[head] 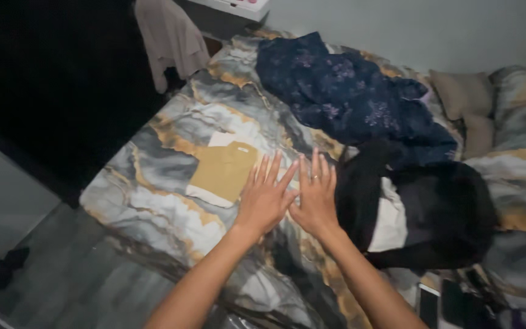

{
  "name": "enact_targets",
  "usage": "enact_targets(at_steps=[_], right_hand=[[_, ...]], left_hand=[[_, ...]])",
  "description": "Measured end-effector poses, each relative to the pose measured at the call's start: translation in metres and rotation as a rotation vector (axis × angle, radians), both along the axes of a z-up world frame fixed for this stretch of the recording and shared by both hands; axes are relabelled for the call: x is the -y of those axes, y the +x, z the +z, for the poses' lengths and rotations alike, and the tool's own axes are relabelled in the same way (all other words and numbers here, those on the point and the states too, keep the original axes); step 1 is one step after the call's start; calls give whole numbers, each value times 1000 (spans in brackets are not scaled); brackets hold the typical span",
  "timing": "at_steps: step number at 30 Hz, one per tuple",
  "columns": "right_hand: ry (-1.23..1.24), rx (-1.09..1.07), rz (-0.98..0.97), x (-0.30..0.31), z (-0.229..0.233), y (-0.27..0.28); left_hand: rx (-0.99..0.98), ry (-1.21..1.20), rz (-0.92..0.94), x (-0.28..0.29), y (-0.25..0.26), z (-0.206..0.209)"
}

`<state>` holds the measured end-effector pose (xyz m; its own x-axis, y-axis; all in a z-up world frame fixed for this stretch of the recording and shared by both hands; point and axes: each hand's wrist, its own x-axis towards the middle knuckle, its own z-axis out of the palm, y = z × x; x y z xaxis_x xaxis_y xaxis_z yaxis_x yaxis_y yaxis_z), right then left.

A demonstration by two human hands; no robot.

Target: The person packs a black backpack with folded clothes, a wallet, a cap, a water bottle, and small toiletries. They place each item into the bag one by one, then zip the compartments closed.

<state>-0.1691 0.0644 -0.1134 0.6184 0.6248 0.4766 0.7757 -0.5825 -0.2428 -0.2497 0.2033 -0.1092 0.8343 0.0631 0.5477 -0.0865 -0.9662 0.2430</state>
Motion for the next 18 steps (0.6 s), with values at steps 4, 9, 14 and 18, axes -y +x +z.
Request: enact_targets(at_steps=[4,9,14,18], right_hand=[[-61,-48,68,-30,-34,-5],[-177,-182,79,-58,-86,6],[-235,-286,128,-92,-130,36],[-255,-278,180,-127,-161,64]], left_hand=[[-136,17,14,-39,-6,-37],[-300,-22,-45,-78,3,-82],[-463,-76,-15,-117,20,-123],[-587,-61,39,-160,43,-152]])
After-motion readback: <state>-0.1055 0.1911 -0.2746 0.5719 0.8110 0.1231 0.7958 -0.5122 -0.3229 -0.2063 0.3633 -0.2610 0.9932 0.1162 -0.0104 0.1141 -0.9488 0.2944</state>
